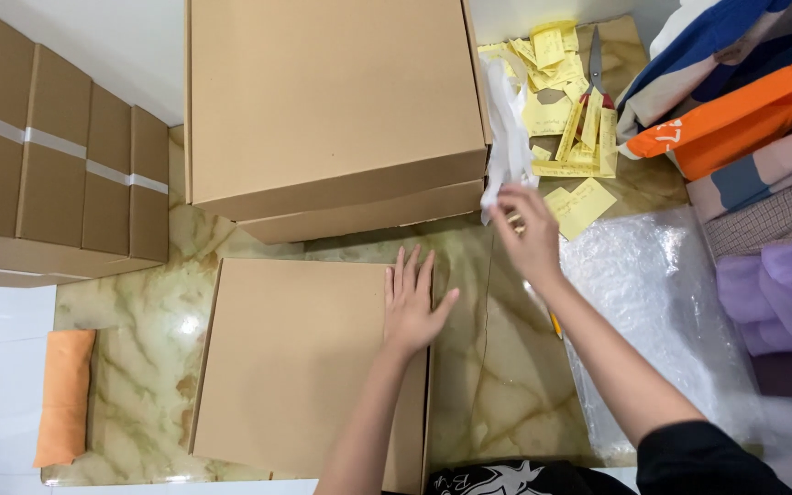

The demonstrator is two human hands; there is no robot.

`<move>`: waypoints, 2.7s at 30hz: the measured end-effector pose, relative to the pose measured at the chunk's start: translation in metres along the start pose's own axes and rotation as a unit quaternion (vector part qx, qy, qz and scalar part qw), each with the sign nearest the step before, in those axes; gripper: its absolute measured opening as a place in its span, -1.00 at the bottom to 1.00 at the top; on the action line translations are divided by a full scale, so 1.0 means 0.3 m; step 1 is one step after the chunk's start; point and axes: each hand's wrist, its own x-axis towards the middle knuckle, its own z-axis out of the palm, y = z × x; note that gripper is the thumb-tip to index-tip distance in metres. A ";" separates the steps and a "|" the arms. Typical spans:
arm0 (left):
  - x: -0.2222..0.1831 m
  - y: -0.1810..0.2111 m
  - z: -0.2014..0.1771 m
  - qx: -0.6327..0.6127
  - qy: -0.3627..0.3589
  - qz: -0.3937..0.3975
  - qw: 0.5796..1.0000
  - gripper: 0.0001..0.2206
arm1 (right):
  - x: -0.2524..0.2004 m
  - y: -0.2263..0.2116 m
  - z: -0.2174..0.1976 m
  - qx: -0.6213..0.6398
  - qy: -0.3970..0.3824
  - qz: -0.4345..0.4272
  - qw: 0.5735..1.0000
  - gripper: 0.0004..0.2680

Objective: The person ties a white ribbon around a cardboard box and writes on a yellow sticky note attached to it. They then place the box on a stack. Next, they place a rolled black fabric item into a clear plastic bag, seal it, and put it into another cardboard box. Finally, they close the box and tie a white ribbon around it.

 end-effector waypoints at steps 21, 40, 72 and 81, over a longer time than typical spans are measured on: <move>-0.373 -0.370 -0.022 -0.596 0.117 -0.013 0.795 -0.78 | -0.379 -0.531 0.122 0.069 -0.091 0.002 0.993 -0.26; -1.254 -1.032 -0.222 -0.819 0.327 0.052 0.470 -0.72 | -1.008 -0.877 0.605 0.115 -0.341 -0.079 0.930 -0.85; -2.250 -1.269 -0.167 -0.561 0.778 -0.161 0.232 -0.81 | -1.653 -1.297 1.483 0.176 -0.478 -0.106 0.854 -0.77; -2.355 -1.302 -0.011 -0.538 0.781 -0.187 0.257 -0.83 | -1.982 -1.683 1.311 0.281 -0.697 0.025 0.659 -0.74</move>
